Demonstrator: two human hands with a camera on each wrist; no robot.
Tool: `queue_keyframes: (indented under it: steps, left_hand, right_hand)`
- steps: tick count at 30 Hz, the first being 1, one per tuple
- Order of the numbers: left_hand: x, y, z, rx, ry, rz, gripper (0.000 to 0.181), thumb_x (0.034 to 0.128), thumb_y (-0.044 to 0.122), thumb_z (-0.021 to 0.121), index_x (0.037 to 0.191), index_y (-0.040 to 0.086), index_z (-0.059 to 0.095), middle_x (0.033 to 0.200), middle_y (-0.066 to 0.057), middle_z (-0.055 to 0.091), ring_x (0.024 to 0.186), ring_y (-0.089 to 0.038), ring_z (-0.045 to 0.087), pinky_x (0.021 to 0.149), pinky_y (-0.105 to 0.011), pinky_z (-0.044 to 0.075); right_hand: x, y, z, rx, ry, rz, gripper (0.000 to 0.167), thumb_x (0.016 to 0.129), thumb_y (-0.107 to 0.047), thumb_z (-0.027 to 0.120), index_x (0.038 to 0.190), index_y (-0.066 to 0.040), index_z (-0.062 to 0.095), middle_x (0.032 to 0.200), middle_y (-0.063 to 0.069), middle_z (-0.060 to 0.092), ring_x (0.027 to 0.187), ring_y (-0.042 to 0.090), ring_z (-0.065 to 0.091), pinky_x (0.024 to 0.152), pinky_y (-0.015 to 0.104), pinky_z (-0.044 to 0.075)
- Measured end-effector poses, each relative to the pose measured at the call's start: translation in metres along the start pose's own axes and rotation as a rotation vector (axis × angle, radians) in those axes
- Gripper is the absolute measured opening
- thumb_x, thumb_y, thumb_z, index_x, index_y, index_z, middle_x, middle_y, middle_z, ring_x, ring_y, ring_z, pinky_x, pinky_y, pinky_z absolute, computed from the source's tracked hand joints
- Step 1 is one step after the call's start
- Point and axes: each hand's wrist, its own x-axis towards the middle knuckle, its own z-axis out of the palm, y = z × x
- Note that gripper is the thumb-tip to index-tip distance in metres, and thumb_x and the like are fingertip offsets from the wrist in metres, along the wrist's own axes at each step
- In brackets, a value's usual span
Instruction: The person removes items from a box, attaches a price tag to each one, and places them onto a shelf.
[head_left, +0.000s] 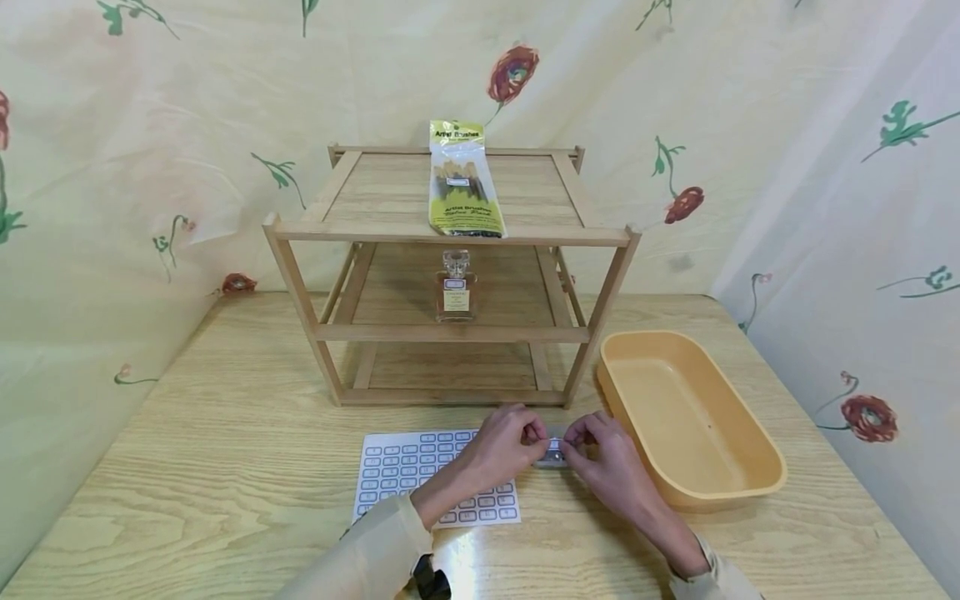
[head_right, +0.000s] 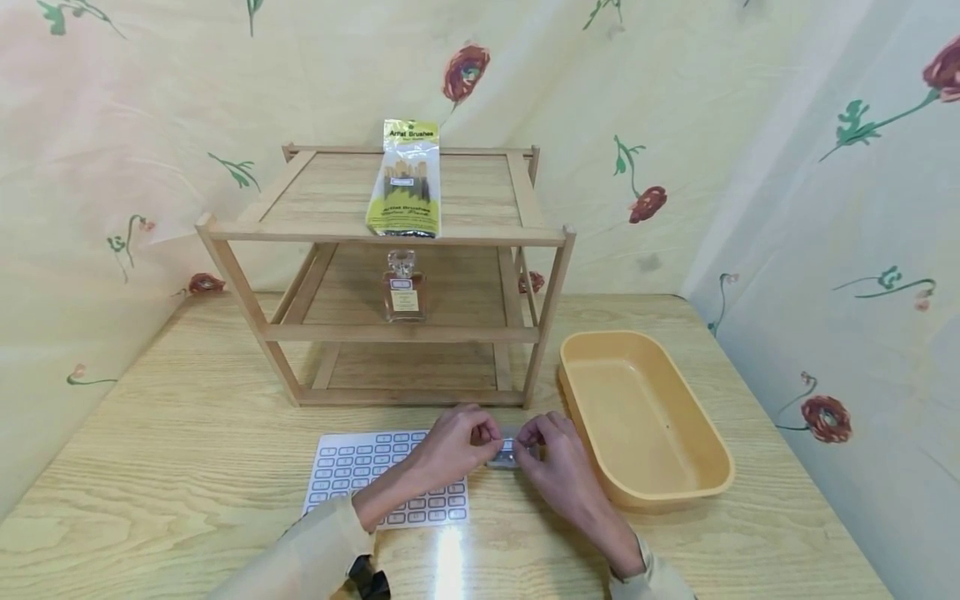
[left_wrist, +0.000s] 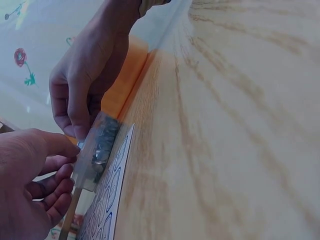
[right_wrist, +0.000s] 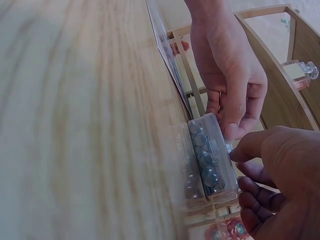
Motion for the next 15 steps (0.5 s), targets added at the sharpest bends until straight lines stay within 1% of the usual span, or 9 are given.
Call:
queue_keyframes:
  steps: [4, 10, 13, 15]
  left_hand:
    - [-0.0005, 0.0002, -0.0002, -0.001, 0.001, -0.009, 0.007, 0.094, 0.009, 0.074, 0.09, 0.013, 0.07, 0.088, 0.009, 0.057, 0.083, -0.004, 0.053, 0.073, -0.018, 0.049]
    - [-0.0012, 0.0004, -0.0004, 0.0, 0.001, -0.004, 0.006, 0.0941, 0.009, 0.074, 0.09, 0.012, 0.07, 0.088, 0.009, 0.056, 0.084, -0.005, 0.052, 0.072, -0.018, 0.048]
    - [-0.0017, 0.0008, -0.0005, -0.003, 0.004, 0.004, 0.006, 0.094, 0.009, 0.074, 0.091, 0.012, 0.071, 0.088, 0.008, 0.057, 0.084, -0.006, 0.053, 0.072, -0.017, 0.048]
    - [-0.002, 0.0009, -0.0011, -0.01, 0.003, 0.01, 0.005, 0.0937, 0.008, 0.074, 0.092, 0.011, 0.071, 0.089, 0.008, 0.057, 0.084, -0.007, 0.054, 0.072, -0.017, 0.049]
  right_hand:
    - [-0.0003, -0.0006, -0.0002, -0.005, 0.006, -0.002, 0.023, 0.082, 0.008, 0.079, 0.085, -0.01, 0.066, 0.084, -0.004, 0.057, 0.082, 0.015, 0.054, 0.072, 0.032, 0.049]
    - [-0.0005, -0.001, -0.0008, -0.011, 0.003, -0.004, 0.023, 0.083, 0.007, 0.079, 0.086, -0.011, 0.066, 0.085, -0.004, 0.057, 0.083, 0.015, 0.053, 0.072, 0.032, 0.048]
    - [-0.0004, 0.0, -0.0011, -0.022, 0.002, -0.002, 0.021, 0.083, 0.006, 0.079, 0.087, -0.01, 0.066, 0.085, -0.004, 0.057, 0.083, 0.015, 0.052, 0.072, 0.032, 0.045]
    - [-0.0006, 0.0005, -0.0012, -0.026, 0.013, -0.017, 0.022, 0.082, 0.006, 0.081, 0.09, -0.009, 0.066, 0.086, -0.003, 0.056, 0.082, 0.015, 0.051, 0.07, 0.03, 0.044]
